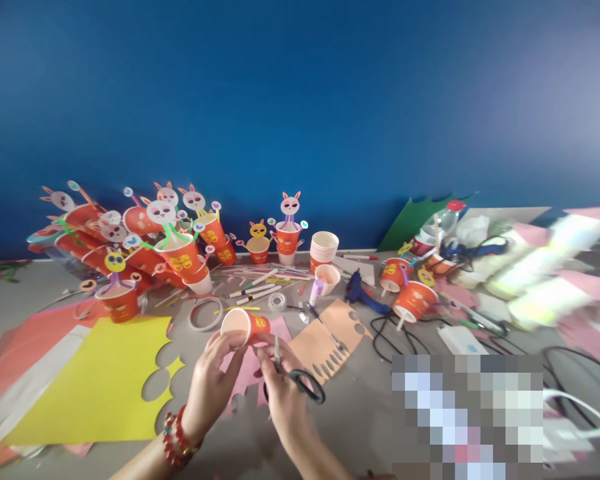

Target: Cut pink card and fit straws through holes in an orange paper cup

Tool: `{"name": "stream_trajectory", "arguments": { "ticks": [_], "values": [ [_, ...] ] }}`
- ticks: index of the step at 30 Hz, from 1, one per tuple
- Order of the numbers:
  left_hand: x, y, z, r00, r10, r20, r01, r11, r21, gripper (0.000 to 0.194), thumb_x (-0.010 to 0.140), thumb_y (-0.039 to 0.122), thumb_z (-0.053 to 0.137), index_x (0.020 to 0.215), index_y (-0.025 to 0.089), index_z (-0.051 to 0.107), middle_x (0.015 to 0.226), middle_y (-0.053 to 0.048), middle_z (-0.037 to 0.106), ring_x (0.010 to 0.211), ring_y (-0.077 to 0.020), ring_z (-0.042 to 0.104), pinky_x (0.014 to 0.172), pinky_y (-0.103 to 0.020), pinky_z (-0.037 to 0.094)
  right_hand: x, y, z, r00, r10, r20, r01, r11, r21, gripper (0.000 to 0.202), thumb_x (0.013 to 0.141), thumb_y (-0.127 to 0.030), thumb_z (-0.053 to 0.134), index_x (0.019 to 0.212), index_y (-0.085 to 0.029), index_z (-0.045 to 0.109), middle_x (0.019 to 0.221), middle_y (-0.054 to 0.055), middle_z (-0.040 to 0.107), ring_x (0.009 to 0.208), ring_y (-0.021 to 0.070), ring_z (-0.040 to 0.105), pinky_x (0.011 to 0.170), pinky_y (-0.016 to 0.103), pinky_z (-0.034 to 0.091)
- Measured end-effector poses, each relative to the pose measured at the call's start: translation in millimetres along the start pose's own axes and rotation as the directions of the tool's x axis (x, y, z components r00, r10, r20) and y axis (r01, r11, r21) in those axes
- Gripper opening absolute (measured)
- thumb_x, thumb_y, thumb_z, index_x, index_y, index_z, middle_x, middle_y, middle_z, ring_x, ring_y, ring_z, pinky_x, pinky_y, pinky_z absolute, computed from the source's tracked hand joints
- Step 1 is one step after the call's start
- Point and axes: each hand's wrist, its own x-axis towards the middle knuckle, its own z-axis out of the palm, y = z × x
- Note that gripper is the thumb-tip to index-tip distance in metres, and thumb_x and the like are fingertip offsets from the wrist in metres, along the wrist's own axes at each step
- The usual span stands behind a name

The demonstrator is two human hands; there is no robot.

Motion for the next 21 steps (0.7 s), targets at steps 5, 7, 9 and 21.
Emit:
{"name": "stream_trajectory", "arguments": {
  "ticks": [5, 7, 9, 21],
  "values": [
    [3.5, 1.3, -3.5, 0.984, -0.147, 0.103, 0.155, 0.985, -0.071, 0.014, 0.094, 0.026, 0.053, 0.087, 0.022, 0.064, 0.087, -0.004, 0.073, 0.083, -0.0213, 0.067, 0.076, -0.03, 0.05, -0.4, 4.2, -1.8, 0.992, -0.124, 0.003, 0.124, 0.992, -0.028, 0.019, 0.098, -0.023, 0.051, 0.098, -0.02, 0.07, 0.1, 0.011, 0.074, 0.096, 0.0233, 0.071, 0.087, 0.034, 0.058],
    [4.7, 2.5, -4.3, 0.976, -0.176, 0.131, 0.192, 0.974, -0.124, 0.016, 0.094, 0.027, 0.053, 0.086, 0.021, 0.065, 0.086, -0.004, 0.074, 0.08, -0.0198, 0.068, 0.074, -0.028, 0.051, 1.3, 5.7, -4.8, 0.981, -0.184, 0.064, 0.187, 0.981, -0.047, 0.022, 0.097, -0.016, 0.05, 0.101, -0.02, 0.07, 0.106, 0.011, 0.074, 0.102, 0.023, 0.069, 0.09, 0.035, 0.056],
    [5.0, 3.4, -4.2, 0.97, -0.189, 0.151, 0.212, 0.965, -0.157, 0.016, 0.094, 0.027, 0.053, 0.086, 0.02, 0.065, 0.085, -0.004, 0.074, 0.078, -0.0189, 0.069, 0.073, -0.026, 0.051, 3.3, 6.0, -7.8, 0.968, -0.216, 0.127, 0.224, 0.973, -0.057, 0.023, 0.096, -0.014, 0.05, 0.105, -0.021, 0.07, 0.11, 0.01, 0.073, 0.104, 0.0228, 0.068, 0.091, 0.035, 0.056],
    [1.1, 4.8, -0.2, 0.978, 0.208, -0.009, -0.206, 0.97, 0.129, 0.022, 0.093, 0.008, 0.048, 0.101, 0.022, 0.062, 0.101, -0.006, 0.073, 0.1, -0.0228, 0.065, 0.099, -0.043, 0.04, -5.1, 6.1, 6.6, 0.948, 0.305, 0.091, -0.312, 0.837, 0.449, 0.024, 0.097, -0.036, 0.055, 0.101, -0.023, 0.074, 0.102, 0.007, 0.077, 0.097, 0.0247, 0.073, 0.089, 0.036, 0.059]
  ]
}}
